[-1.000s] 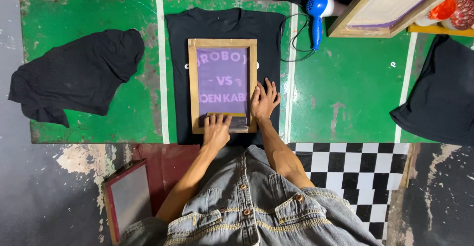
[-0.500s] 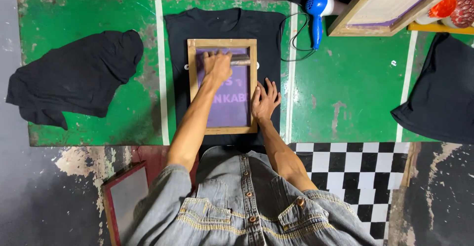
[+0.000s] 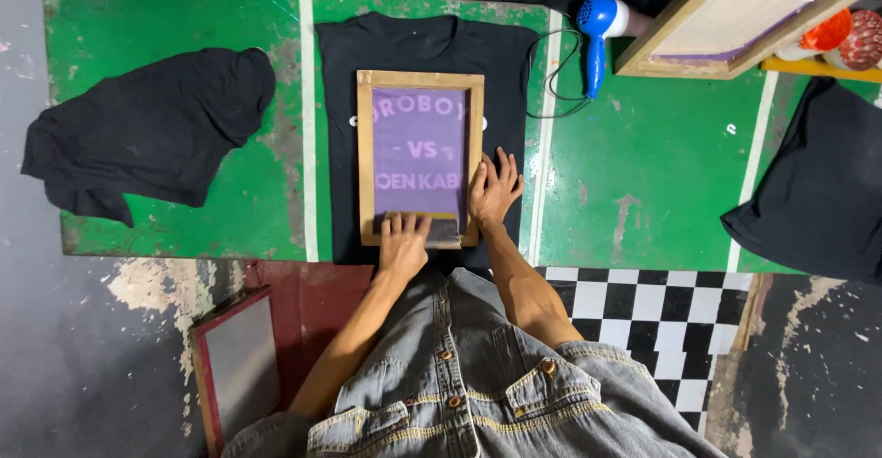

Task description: Drying a printed t-shirt with a hair dryer and then applying ink using a screen printing frame and squeegee

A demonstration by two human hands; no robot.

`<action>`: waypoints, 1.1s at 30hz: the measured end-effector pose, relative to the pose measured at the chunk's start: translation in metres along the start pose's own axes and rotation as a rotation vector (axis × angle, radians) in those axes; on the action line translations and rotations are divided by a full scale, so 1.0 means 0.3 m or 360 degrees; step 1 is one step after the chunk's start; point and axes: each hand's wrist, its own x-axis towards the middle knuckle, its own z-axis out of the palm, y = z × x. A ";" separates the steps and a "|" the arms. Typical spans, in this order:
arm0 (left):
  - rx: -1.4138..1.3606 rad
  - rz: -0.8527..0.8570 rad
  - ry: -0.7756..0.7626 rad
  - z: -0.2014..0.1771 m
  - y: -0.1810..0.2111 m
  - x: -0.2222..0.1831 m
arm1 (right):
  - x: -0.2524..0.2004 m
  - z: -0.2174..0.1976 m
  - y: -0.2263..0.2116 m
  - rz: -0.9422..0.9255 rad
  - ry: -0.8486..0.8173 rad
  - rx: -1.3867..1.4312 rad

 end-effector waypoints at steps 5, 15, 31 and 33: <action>-0.0253 -0.0038 -0.0602 0.152 -0.065 0.027 | 0.000 0.006 0.008 -0.0025 0.0016 -0.0091; -0.0120 -0.0091 -0.0568 0.088 -0.278 0.598 | 0.015 0.014 -0.003 -0.0030 0.0085 -0.0127; -0.0108 -0.0151 -0.0814 -0.015 -0.269 0.655 | 0.003 -0.007 -0.020 0.0040 0.0001 -0.0249; -0.0208 -0.0157 -0.0824 -0.050 -0.272 0.617 | 0.005 -0.002 -0.016 0.0040 0.0008 -0.0262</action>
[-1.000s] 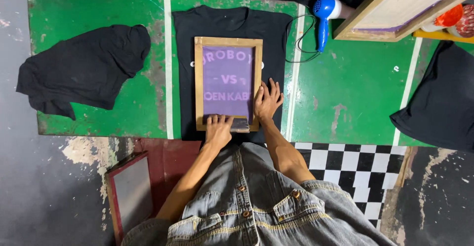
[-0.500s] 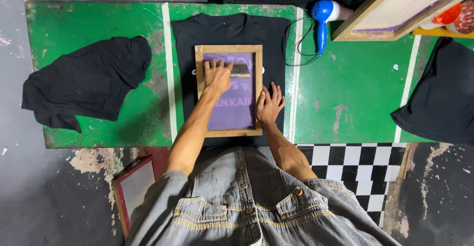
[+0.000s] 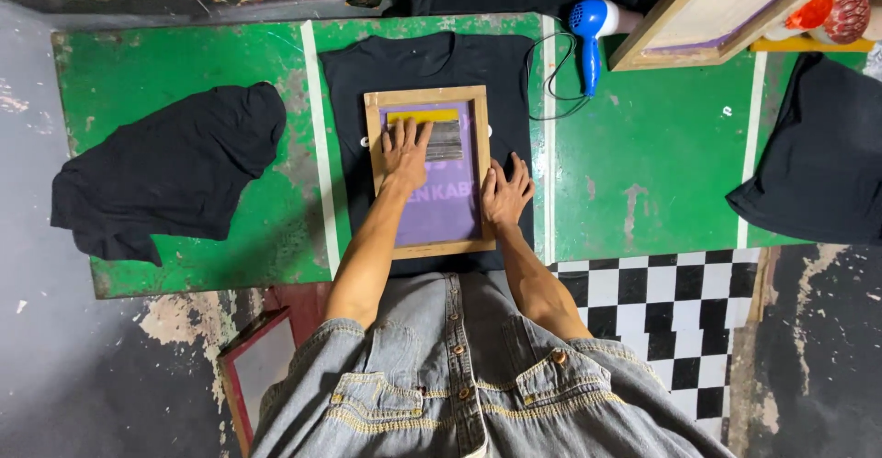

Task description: Drying a printed t-shirt with a hair dryer and then applying ink using a screen printing frame and squeegee

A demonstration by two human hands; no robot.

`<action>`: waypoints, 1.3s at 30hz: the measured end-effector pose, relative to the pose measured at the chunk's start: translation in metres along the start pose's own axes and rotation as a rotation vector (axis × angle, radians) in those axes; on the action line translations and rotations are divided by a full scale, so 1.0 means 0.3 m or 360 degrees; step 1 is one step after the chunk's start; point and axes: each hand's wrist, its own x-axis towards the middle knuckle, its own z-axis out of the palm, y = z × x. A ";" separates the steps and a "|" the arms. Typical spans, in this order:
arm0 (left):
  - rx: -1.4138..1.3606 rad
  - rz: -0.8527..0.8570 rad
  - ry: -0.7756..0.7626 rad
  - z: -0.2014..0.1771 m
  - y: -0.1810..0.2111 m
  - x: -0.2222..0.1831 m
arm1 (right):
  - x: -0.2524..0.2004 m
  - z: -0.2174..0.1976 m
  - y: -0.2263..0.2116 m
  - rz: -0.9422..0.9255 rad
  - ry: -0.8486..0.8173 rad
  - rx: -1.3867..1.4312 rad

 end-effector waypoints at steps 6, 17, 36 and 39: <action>0.0109 0.0051 0.0137 0.028 -0.020 -0.239 | 0.008 -0.033 -0.001 0.0202 -0.0382 -0.0138; -0.0152 0.0330 0.0018 0.549 -0.133 -0.543 | -0.179 -0.244 0.130 0.0030 -0.0997 0.0061; -0.0747 -0.0208 0.0155 0.168 0.033 -0.688 | -0.260 -0.268 0.146 -0.0420 -0.1343 -0.0448; -0.0347 -0.0067 0.0460 0.379 -0.051 -0.580 | -0.244 -0.334 0.105 -0.0346 -0.1429 -0.0284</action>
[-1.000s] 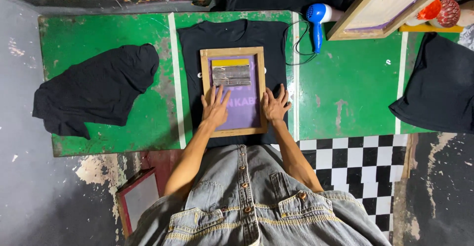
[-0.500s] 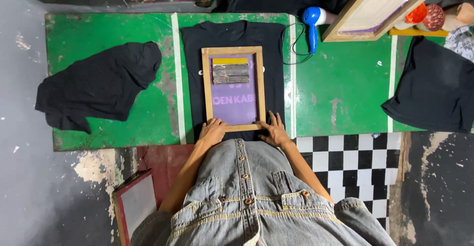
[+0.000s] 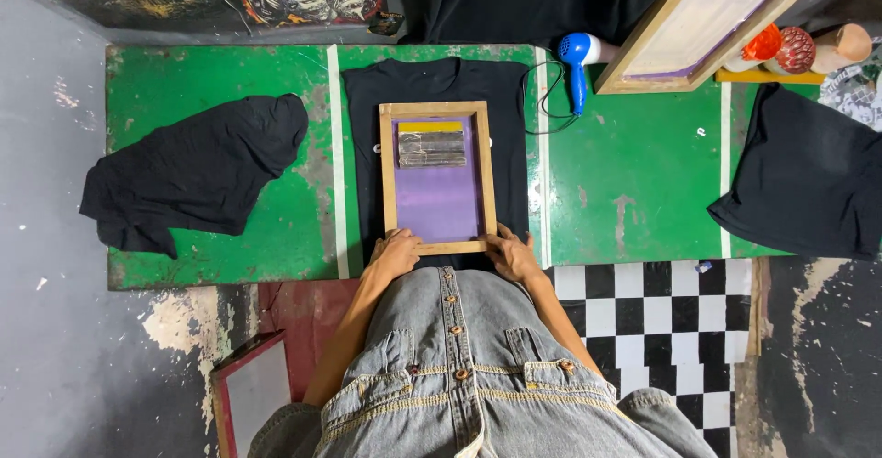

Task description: Drying a printed t-shirt with a hair dryer and then applying ink using a screen printing frame and squeegee

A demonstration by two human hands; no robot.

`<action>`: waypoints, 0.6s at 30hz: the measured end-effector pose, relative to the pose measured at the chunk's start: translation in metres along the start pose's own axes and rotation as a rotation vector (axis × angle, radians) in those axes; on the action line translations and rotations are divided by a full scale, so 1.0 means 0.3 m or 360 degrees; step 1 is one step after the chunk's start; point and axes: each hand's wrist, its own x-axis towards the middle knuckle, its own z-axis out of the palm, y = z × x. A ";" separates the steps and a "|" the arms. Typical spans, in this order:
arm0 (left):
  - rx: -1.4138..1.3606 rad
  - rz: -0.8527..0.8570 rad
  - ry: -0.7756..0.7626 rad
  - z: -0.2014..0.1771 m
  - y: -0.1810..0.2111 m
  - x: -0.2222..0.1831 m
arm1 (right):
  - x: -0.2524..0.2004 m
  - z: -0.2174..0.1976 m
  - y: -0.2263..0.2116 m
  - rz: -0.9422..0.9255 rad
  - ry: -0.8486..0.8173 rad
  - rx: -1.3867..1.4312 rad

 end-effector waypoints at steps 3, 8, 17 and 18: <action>-0.0068 0.0143 0.0017 0.057 -0.073 0.038 | -0.028 -0.041 -0.027 -0.0033 0.0022 0.0183; -0.0153 0.0296 -0.0216 -0.063 -0.068 0.040 | -0.051 -0.089 -0.044 -0.0006 0.0097 0.0407; -0.0174 0.0228 -0.0597 -0.198 -0.033 0.091 | -0.079 -0.153 -0.087 -0.0024 0.0353 0.0864; -0.0172 0.0229 -0.0599 -0.205 -0.033 0.090 | -0.081 -0.156 -0.089 -0.0023 0.0354 0.0865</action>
